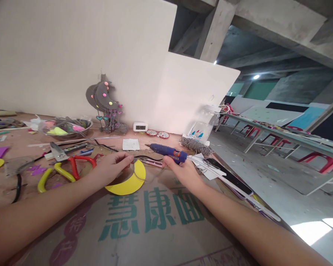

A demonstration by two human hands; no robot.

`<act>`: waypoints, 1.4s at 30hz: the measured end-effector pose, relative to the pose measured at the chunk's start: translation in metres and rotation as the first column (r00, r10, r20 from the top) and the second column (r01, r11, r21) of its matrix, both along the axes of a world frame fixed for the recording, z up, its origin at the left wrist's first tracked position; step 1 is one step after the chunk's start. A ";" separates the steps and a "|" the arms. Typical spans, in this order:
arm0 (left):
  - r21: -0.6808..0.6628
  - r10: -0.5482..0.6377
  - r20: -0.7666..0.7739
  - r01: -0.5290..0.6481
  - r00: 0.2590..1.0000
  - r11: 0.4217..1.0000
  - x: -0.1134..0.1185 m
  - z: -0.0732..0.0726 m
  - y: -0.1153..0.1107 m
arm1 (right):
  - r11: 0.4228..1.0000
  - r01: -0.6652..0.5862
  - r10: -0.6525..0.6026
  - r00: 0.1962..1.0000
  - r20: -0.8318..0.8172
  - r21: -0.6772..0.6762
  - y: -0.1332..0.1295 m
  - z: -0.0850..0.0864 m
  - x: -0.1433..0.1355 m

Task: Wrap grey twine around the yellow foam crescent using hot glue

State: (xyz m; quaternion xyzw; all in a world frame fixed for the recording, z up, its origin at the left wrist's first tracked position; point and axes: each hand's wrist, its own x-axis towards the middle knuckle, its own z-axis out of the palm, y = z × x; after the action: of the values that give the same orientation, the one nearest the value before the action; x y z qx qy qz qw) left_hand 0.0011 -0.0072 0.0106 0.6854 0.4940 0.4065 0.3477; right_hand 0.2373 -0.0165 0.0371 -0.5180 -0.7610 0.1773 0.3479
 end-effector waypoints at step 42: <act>-0.040 -0.025 0.035 0.026 0.999 0.999 0.000 -0.003 0.003 | 0.915 -0.206 0.285 0.939 0.195 -0.346 -0.021 0.020 -0.032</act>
State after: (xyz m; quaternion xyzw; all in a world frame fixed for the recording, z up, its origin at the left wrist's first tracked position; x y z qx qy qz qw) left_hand 0.0008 -0.0044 0.0078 0.6774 0.4872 0.4038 0.3751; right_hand 0.2055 -0.0373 0.0574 -0.4848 -0.8180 0.2767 0.1391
